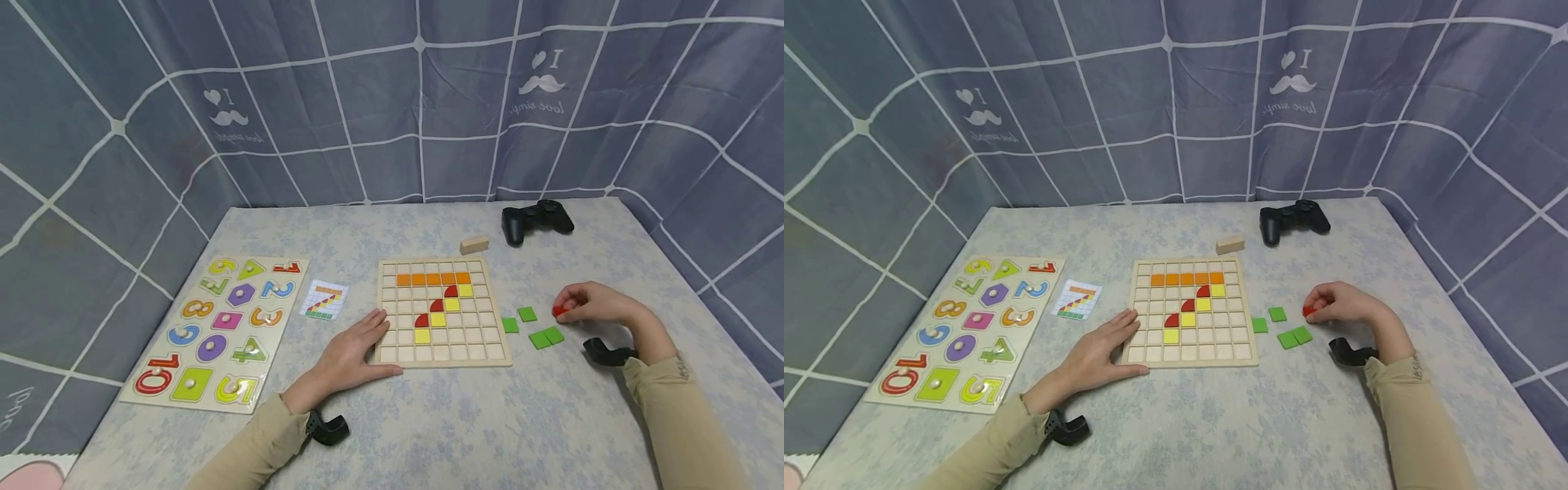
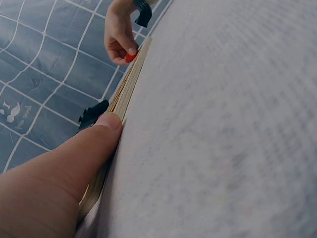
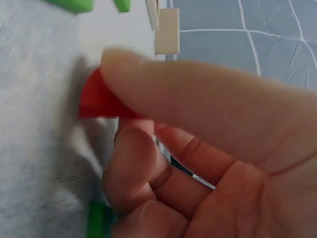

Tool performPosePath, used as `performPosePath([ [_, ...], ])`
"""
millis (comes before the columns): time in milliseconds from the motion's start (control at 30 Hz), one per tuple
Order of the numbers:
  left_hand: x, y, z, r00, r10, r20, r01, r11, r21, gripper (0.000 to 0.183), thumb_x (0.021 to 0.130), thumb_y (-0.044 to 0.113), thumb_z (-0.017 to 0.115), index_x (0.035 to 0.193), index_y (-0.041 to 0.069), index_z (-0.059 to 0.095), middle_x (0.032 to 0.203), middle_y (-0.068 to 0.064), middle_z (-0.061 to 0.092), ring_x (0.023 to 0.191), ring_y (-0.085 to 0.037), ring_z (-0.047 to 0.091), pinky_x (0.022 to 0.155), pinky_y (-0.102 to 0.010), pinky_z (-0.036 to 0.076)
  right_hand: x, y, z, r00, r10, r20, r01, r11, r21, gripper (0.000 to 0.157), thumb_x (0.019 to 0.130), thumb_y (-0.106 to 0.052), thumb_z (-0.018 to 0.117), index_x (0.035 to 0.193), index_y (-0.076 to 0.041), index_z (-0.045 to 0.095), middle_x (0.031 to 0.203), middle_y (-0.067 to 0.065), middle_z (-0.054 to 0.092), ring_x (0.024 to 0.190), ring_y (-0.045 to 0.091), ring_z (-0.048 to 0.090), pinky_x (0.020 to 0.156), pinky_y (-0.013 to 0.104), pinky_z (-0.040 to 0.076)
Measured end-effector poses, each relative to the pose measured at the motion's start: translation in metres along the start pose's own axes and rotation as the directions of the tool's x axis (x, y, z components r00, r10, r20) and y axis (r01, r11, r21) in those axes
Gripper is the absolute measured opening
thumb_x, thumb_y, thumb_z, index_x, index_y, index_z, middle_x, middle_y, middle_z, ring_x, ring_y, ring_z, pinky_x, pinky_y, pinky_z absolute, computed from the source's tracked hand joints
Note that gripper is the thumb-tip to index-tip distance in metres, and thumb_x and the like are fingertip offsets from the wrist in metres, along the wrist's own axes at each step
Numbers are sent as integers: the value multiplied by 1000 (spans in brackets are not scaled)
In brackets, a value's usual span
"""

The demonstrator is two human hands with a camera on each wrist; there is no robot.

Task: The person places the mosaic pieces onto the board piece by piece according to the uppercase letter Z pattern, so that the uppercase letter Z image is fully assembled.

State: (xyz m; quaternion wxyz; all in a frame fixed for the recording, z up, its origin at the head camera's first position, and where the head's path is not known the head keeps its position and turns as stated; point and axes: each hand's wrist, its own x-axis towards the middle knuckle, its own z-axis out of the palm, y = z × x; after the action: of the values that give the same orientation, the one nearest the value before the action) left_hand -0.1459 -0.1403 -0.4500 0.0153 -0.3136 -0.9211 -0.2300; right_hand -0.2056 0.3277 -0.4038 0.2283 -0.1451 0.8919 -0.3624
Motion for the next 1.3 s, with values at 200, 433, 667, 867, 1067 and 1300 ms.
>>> performPosePath([
  [200,0,0,2,1000,4,1,-4,1000,-6,87,78,62,64,137,0,47,148,-11,35,138,-20,26,105,-40,35,-1,-20,3,999,-41,-23,40,998,-45,27,87,-18,68,107,-1,65,90,2,62,76,11,50,66,26,43],
  [433,-1,0,2,1000,4,1,-4,1000,-7,87,78,61,65,138,0,46,147,-13,35,138,-21,27,104,-41,36,22,-61,22,993,-120,21,120,992,-30,23,88,-12,65,107,0,62,86,2,62,76,15,53,68,28,45],
  [667,0,0,2,1000,-5,-4,5,1000,5,87,78,61,65,137,0,47,148,-11,35,138,-20,27,105,-40,36,55,-100,57,971,-237,20,238,969,-68,14,89,-10,63,101,-5,64,85,0,62,76,16,55,68,33,46],
  [867,0,0,1,1000,-10,-4,10,1000,3,87,78,62,64,137,1,47,148,-11,35,138,-20,27,104,-40,36,80,-131,87,957,-288,33,289,956,-49,7,88,-11,64,95,-9,64,84,-2,62,76,14,57,71,32,48],
  [1067,0,-1,1,1000,-4,-9,5,1000,5,86,78,62,64,137,0,48,147,-12,36,138,-20,28,104,-40,36,97,-156,114,923,-371,106,374,927,-18,6,87,-8,62,93,-11,64,81,-4,63,75,12,59,71,29,49],
  [1300,0,-1,1,1000,11,-10,-11,1000,1,85,78,61,64,136,1,48,147,-12,37,138,-20,28,103,-41,37,105,-169,134,931,-337,140,351,932,-92,6,86,-8,64,88,-13,67,79,-7,63,74,7,58,70,26,49],
])
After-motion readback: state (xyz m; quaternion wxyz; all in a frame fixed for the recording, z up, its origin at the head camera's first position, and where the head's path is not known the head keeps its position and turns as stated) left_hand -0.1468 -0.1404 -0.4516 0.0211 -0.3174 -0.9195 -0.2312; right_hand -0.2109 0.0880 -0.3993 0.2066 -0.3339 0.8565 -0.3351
